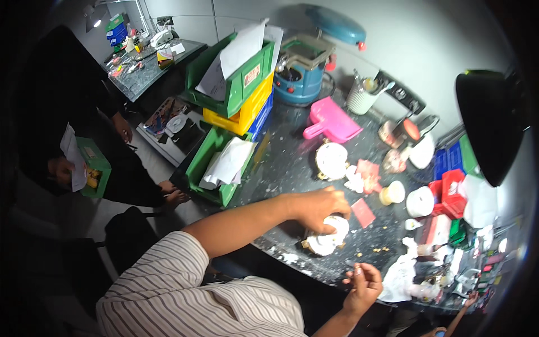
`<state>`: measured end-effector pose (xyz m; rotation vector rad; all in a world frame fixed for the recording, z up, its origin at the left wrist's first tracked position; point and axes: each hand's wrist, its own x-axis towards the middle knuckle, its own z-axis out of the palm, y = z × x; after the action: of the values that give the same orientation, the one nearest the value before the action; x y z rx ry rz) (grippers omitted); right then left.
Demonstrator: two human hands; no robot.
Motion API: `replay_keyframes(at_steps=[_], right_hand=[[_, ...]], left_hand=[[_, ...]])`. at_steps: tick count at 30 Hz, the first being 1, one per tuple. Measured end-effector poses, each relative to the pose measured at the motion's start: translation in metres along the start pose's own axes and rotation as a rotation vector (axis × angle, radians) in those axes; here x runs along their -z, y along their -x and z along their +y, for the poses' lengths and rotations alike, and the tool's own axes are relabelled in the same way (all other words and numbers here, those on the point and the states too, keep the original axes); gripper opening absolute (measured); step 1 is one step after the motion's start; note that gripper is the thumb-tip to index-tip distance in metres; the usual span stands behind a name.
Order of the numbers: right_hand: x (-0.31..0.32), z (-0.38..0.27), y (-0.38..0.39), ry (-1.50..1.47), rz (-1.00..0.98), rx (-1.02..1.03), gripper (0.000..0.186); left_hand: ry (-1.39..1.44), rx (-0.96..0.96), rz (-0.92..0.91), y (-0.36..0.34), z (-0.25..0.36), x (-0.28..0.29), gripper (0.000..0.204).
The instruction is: The person sets artificial teeth into a plaster dental cast by hand, picking up individual teeth from the table and pressing them into the mold.
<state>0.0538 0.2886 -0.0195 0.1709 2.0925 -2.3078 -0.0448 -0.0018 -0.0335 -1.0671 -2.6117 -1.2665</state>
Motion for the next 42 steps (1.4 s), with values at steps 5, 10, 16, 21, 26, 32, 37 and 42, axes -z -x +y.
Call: replay_keyframes(at_steps=[5, 10, 16, 21, 26, 32, 37, 42], right_hand=[[-0.010, -0.008, -0.002, 0.027, -0.055, 0.061, 0.023], [0.018, 0.023, -0.004, 0.166, 0.099, 0.179, 0.024], [0.003, 0.032, -0.002, 0.231, 0.088, 0.404, 0.017], [0.009, 0.046, -0.009, 0.300, 0.051, 0.408, 0.020], [0.009, 0.044, -0.007, 0.201, 0.040, 0.417, 0.023], [0.024, 0.058, -0.008, 0.199, 0.077, 0.436, 0.025], [0.018, 0.057, -0.008, 0.056, 0.012, 0.420, 0.027], [0.004, 0.033, 0.000, -0.011, 0.050, 0.343, 0.031]], left_hand=[[-0.002, 0.037, -0.011, 0.002, 0.009, 0.022, 0.037], [0.050, -0.042, 0.018, -0.015, -0.001, -0.001, 0.036], [0.089, 0.001, 0.078, -0.014, -0.004, -0.011, 0.031], [0.129, 0.039, 0.116, -0.015, -0.005, -0.013, 0.029], [0.100, 0.051, 0.134, -0.013, -0.007, -0.017, 0.031], [0.091, 0.031, 0.142, -0.014, -0.013, -0.022, 0.029], [0.143, 0.034, 0.174, -0.009, -0.015, -0.011, 0.028], [0.008, 0.149, 0.051, -0.011, -0.002, 0.003, 0.035]])
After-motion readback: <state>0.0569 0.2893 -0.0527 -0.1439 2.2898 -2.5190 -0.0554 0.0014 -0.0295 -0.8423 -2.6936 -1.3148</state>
